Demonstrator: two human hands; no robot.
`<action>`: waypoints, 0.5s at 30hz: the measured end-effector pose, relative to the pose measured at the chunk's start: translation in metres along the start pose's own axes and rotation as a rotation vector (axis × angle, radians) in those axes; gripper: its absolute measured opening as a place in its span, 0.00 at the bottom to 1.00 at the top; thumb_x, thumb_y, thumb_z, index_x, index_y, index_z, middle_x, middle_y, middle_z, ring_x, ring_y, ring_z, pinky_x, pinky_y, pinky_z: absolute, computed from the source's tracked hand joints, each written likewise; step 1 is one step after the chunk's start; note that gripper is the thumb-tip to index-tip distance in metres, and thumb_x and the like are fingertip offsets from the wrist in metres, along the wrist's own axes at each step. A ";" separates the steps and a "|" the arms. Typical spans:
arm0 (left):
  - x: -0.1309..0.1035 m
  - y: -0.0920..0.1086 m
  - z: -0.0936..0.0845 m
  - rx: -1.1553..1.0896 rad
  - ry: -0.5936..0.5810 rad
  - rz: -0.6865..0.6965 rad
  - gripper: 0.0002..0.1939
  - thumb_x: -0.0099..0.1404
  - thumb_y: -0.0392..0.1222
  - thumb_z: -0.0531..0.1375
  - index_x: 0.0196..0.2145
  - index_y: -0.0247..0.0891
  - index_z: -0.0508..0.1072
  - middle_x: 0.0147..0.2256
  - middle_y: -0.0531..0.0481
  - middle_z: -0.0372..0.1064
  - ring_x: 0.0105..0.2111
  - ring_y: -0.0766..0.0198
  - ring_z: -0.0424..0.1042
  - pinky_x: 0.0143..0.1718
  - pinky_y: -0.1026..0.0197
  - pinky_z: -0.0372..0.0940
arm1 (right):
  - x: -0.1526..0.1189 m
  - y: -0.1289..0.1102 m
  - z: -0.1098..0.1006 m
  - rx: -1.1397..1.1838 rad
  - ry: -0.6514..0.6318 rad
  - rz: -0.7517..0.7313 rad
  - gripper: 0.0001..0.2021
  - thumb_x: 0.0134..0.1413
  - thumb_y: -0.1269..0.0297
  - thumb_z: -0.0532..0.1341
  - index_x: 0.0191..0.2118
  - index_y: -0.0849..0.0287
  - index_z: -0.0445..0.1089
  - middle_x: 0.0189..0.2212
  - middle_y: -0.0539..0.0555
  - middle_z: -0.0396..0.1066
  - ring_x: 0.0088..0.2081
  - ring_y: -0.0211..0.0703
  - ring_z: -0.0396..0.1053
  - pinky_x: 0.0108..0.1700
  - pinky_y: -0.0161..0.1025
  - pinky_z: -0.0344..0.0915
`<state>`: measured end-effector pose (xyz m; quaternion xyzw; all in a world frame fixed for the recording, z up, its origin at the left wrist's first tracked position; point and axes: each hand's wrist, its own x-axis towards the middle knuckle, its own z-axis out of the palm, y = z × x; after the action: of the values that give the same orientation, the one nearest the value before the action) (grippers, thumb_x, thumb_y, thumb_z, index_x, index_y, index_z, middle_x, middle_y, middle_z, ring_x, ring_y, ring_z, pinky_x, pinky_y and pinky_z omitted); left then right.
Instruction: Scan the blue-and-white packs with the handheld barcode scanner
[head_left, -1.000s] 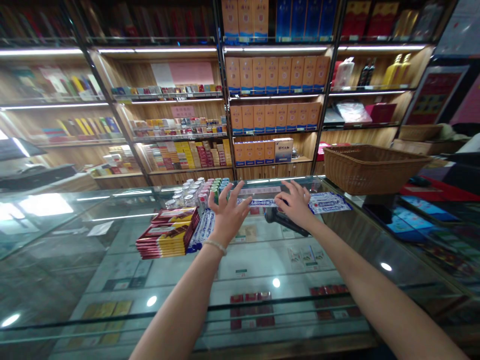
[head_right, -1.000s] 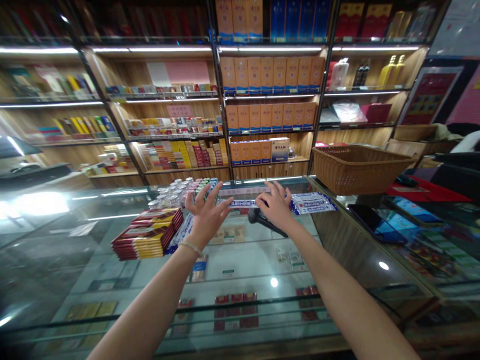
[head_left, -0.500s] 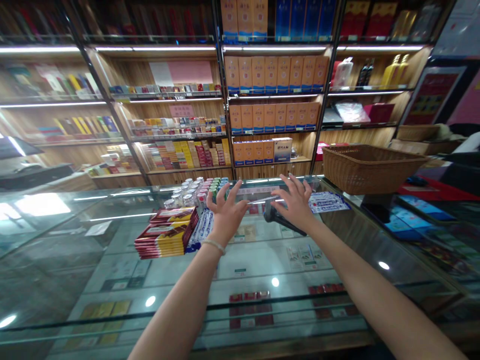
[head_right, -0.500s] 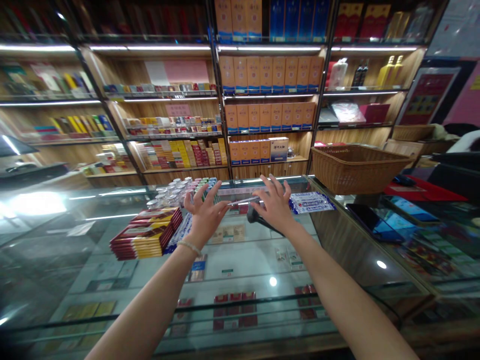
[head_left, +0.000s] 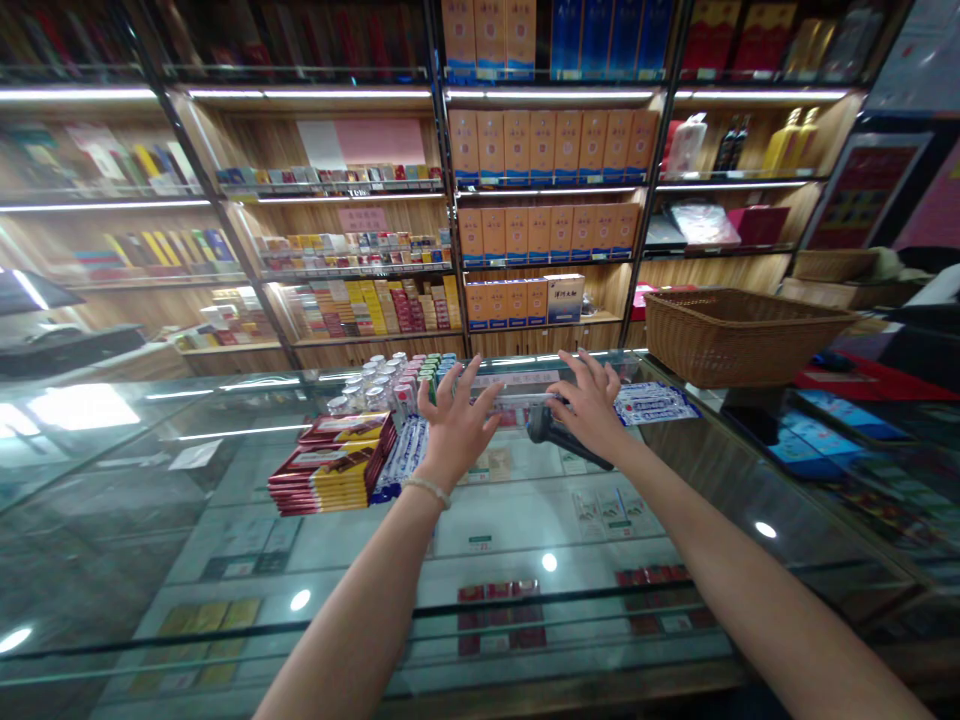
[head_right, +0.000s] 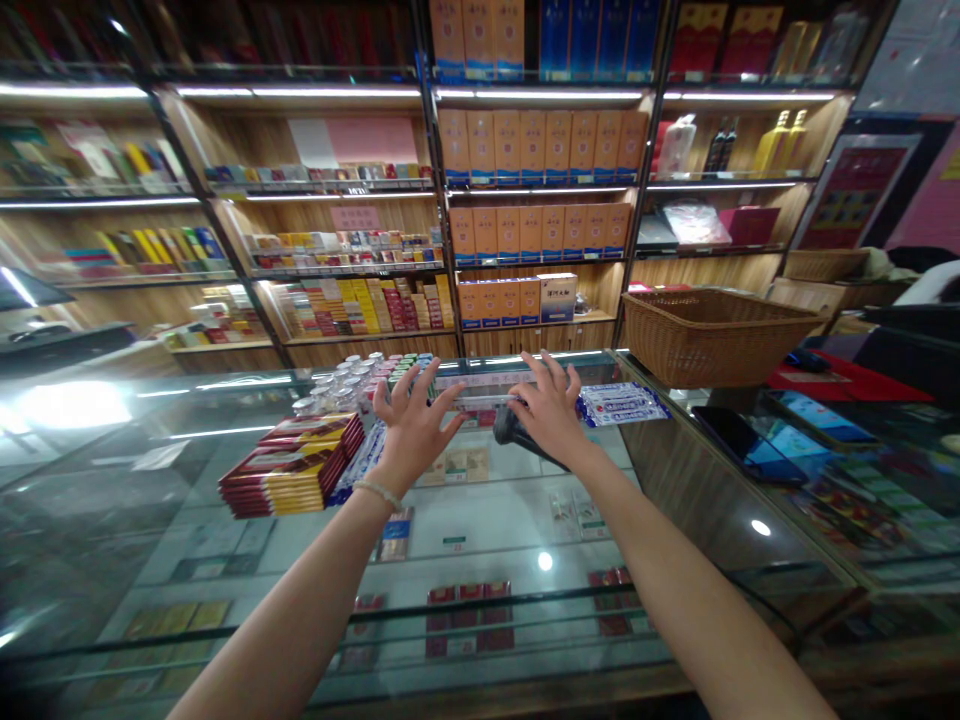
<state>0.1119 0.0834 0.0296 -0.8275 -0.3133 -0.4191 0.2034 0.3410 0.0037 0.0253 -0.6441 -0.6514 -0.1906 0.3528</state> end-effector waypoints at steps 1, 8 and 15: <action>0.000 0.000 0.001 0.000 0.006 0.016 0.19 0.64 0.47 0.68 0.53 0.53 0.76 0.70 0.45 0.60 0.69 0.43 0.57 0.70 0.30 0.31 | 0.000 0.000 0.000 0.019 -0.009 0.006 0.11 0.67 0.58 0.58 0.42 0.51 0.78 0.72 0.55 0.56 0.74 0.60 0.43 0.70 0.70 0.37; -0.006 -0.006 0.007 0.051 0.042 0.102 0.16 0.63 0.44 0.69 0.49 0.53 0.76 0.70 0.48 0.60 0.69 0.45 0.57 0.71 0.31 0.27 | 0.001 -0.003 -0.002 0.084 -0.109 0.057 0.12 0.66 0.57 0.57 0.41 0.51 0.78 0.72 0.55 0.56 0.74 0.59 0.42 0.70 0.70 0.37; -0.004 -0.004 0.007 0.018 0.056 0.077 0.15 0.60 0.43 0.71 0.45 0.53 0.78 0.69 0.51 0.61 0.69 0.44 0.56 0.70 0.31 0.26 | 0.003 -0.004 -0.004 0.043 -0.133 0.067 0.13 0.67 0.56 0.55 0.43 0.51 0.78 0.73 0.55 0.54 0.74 0.60 0.42 0.70 0.69 0.37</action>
<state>0.1111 0.0894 0.0223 -0.8250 -0.2793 -0.4311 0.2356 0.3377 0.0029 0.0313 -0.6693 -0.6554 -0.1213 0.3284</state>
